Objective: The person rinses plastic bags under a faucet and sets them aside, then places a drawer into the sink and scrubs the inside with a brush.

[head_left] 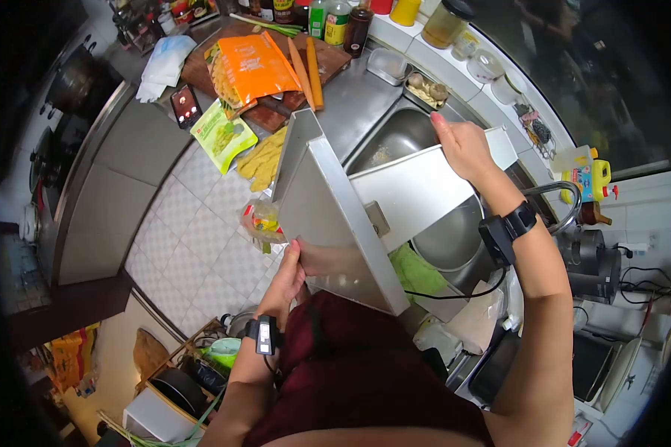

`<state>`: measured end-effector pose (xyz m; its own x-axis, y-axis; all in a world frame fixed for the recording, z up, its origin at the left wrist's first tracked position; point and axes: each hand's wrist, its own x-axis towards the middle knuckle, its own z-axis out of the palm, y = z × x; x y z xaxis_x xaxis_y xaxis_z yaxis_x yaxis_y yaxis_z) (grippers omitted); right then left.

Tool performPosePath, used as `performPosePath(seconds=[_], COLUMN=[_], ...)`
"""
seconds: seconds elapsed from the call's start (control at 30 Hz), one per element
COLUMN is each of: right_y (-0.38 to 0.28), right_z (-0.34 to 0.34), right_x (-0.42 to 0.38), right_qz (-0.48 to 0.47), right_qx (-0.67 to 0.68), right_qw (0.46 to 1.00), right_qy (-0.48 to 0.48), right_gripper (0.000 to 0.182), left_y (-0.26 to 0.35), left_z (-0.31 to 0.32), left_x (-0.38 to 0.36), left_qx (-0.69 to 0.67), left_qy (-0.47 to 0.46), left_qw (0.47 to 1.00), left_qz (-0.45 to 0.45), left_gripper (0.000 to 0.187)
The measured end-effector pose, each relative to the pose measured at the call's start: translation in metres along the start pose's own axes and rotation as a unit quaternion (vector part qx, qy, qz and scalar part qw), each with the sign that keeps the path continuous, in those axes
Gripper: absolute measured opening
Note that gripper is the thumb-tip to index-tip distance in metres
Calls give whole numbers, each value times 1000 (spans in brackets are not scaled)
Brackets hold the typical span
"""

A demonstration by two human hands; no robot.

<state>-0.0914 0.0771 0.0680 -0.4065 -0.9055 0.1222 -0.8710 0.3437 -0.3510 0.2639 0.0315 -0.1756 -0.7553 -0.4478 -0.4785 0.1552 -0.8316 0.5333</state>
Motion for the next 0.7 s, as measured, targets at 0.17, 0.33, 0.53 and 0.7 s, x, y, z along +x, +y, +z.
performPosePath(seconds=[0.17,0.33,0.53,0.7], right_y=[-5,-36,-39,-34], right_z=[-19,-65,-41,-39], right_x=[17,26,17,14], right_qz=[16,10,9,0], right_qx=[13,16,-43,-33], right_qw=[1000,1000,997,999], right_qy=[2,-15,-65,-13], right_gripper=[65,76,78,76], left_y=[37,43,22,31], left_z=[41,53,52,61], left_x=[-24,-42,-58,-61], left_qx=[17,15,-33,-34], left_qy=[33,-19,5,-32], left_qw=[999,998,990,995], left_qz=[-8,-65,-138,-86], left_gripper=[62,70,71,68])
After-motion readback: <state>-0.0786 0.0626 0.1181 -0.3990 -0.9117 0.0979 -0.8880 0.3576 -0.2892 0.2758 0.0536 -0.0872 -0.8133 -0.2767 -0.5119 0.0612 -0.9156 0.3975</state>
